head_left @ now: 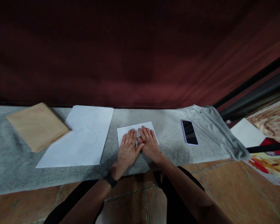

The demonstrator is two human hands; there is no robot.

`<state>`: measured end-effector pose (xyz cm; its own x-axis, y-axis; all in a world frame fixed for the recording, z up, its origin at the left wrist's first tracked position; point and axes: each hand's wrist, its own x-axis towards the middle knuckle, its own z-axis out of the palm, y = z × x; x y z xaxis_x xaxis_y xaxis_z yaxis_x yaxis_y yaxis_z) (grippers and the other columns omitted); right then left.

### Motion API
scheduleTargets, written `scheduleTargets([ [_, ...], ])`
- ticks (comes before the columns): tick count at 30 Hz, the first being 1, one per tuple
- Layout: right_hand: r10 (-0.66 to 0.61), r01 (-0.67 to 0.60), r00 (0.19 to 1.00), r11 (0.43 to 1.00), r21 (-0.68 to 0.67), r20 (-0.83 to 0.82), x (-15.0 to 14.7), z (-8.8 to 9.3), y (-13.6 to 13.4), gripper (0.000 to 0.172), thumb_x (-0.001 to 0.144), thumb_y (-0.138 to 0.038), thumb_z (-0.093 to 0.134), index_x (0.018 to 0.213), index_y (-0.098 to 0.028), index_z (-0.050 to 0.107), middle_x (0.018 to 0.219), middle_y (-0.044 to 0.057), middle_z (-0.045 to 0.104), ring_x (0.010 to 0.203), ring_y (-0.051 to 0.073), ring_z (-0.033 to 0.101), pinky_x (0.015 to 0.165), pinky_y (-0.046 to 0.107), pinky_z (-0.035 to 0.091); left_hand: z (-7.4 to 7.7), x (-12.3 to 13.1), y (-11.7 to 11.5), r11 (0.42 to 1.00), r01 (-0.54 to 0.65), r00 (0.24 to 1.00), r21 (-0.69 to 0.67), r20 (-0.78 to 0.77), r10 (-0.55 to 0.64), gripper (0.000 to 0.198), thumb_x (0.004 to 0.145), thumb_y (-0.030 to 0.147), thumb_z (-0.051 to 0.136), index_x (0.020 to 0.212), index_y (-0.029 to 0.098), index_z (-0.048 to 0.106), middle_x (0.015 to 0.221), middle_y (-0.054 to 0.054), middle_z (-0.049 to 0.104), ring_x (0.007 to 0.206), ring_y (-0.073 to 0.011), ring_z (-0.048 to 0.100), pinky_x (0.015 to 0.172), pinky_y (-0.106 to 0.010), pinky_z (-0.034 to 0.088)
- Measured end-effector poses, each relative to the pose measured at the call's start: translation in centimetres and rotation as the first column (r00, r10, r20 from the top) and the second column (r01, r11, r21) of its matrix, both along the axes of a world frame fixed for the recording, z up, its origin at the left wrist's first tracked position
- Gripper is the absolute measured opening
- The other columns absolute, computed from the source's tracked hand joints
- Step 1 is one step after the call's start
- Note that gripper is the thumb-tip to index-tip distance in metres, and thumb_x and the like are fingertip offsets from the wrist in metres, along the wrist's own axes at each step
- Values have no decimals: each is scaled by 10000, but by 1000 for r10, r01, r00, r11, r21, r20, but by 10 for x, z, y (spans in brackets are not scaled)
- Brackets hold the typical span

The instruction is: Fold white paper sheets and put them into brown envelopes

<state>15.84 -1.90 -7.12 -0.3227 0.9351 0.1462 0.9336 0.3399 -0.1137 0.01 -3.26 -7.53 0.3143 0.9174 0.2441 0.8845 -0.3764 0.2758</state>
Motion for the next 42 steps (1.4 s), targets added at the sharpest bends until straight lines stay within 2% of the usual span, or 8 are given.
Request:
scheduleTargets([
  [5, -98, 100, 993, 994, 32, -70, 10, -4, 1, 559, 1093, -351, 388, 1608, -135, 373, 1673, 145, 358, 1541, 287, 342, 1261, 502, 247, 1, -7, -1, 999, -50, 998, 23, -29, 50, 759, 1040, 553, 361, 1592, 32, 334, 1639, -232, 378, 1560, -325, 312, 1272, -537, 267],
  [12, -124, 137, 976, 989, 62, -180, 24, -4, 2, 558, 1091, -346, 390, 1586, -88, 395, 1640, 192, 406, 1525, 309, 362, 1234, 526, 298, 7, -19, -1, 996, -85, 996, 15, -40, 85, 790, 1020, 571, 410, 1600, 41, 316, 1635, -264, 367, 1552, -367, 320, 1256, -593, 250],
  [14, -148, 162, 966, 986, 50, -214, 28, -1, 5, 537, 1087, -328, 388, 1560, -78, 432, 1615, 199, 445, 1496, 312, 404, 1213, 517, 330, 10, -21, -3, 998, -63, 996, -8, -58, 63, 834, 992, 610, 463, 1596, 52, 327, 1641, -263, 357, 1555, -381, 306, 1257, -619, 224],
  [20, -286, 281, 913, 958, -58, -291, 39, 20, 17, 463, 1044, -231, 409, 1461, -84, 547, 1406, 193, 647, 1293, 305, 589, 1111, 459, 439, 17, -26, -8, 987, 143, 985, -77, -91, -150, 832, 939, 618, 580, 1588, 142, 371, 1668, -188, 354, 1572, -360, 274, 1279, -632, 155],
  [25, -323, 306, 908, 946, -107, -265, 41, 29, 16, 453, 1011, -196, 428, 1430, -108, 576, 1281, 171, 700, 1159, 298, 663, 1017, 415, 504, 17, -34, -4, 987, 135, 984, -89, -106, -144, 674, 987, 512, 551, 1552, 161, 439, 1655, -178, 385, 1559, -337, 314, 1278, -611, 189],
  [34, -366, 341, 894, 930, -139, -259, 44, 31, 13, 418, 1002, -216, 457, 1385, -168, 616, 1199, 153, 704, 990, 277, 718, 877, 373, 557, 19, -38, -1, 985, 131, 982, -113, -125, -145, 639, 1019, 470, 477, 1554, 125, 430, 1659, -184, 373, 1566, -331, 298, 1275, -608, 216],
  [38, -308, 293, 908, 951, -94, -286, 42, 32, 13, 431, 1007, -210, 439, 1395, -150, 617, 1205, 164, 712, 1105, 292, 678, 975, 413, 540, 18, -31, -1, 985, 150, 984, -90, -78, -157, 592, 1040, 382, 405, 1567, 111, 404, 1654, -179, 388, 1564, -289, 314, 1291, -551, 226],
  [42, -77, 67, 942, 997, -41, -327, 25, 30, 12, 456, 1057, -253, 384, 1450, -131, 581, 1427, 148, 640, 1346, 269, 560, 1150, 435, 447, 16, -16, 0, 993, 108, 994, -54, -31, -109, 592, 1039, 349, 382, 1561, 72, 404, 1631, -206, 418, 1562, -297, 315, 1283, -531, 264],
])
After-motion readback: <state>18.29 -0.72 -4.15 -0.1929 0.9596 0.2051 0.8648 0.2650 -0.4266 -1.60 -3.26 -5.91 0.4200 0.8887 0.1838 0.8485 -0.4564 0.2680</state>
